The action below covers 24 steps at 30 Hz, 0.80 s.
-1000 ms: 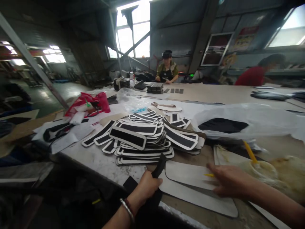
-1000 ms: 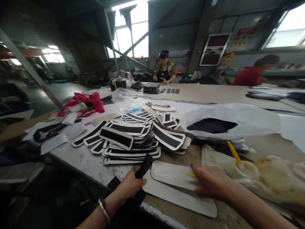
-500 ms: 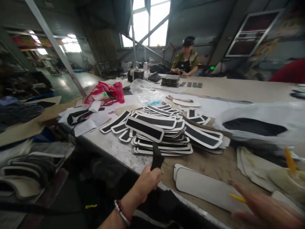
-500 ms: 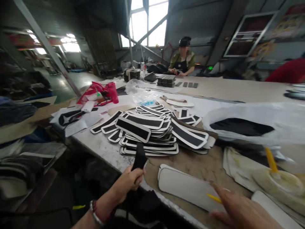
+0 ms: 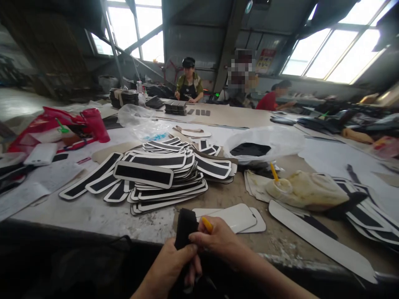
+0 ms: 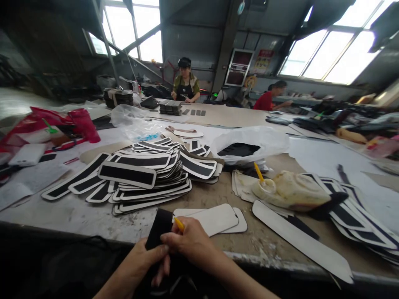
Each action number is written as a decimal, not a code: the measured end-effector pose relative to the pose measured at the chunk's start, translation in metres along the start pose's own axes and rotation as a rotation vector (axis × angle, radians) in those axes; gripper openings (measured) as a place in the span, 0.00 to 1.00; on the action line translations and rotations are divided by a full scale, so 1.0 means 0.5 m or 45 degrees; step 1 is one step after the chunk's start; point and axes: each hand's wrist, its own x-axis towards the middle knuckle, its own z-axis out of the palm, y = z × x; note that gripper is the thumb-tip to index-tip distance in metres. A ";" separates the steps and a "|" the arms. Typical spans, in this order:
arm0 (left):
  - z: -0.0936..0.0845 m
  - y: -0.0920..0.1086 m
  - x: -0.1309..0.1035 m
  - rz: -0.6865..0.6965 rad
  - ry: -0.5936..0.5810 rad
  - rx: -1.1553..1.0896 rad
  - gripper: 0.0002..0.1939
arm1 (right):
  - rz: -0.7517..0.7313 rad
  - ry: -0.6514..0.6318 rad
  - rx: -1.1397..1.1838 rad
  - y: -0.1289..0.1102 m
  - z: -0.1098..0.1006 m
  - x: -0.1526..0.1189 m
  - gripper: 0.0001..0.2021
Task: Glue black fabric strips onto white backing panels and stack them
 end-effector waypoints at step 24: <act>0.110 -0.133 -0.003 0.026 0.024 0.215 0.30 | 0.262 0.772 0.783 0.085 -0.026 -0.114 0.16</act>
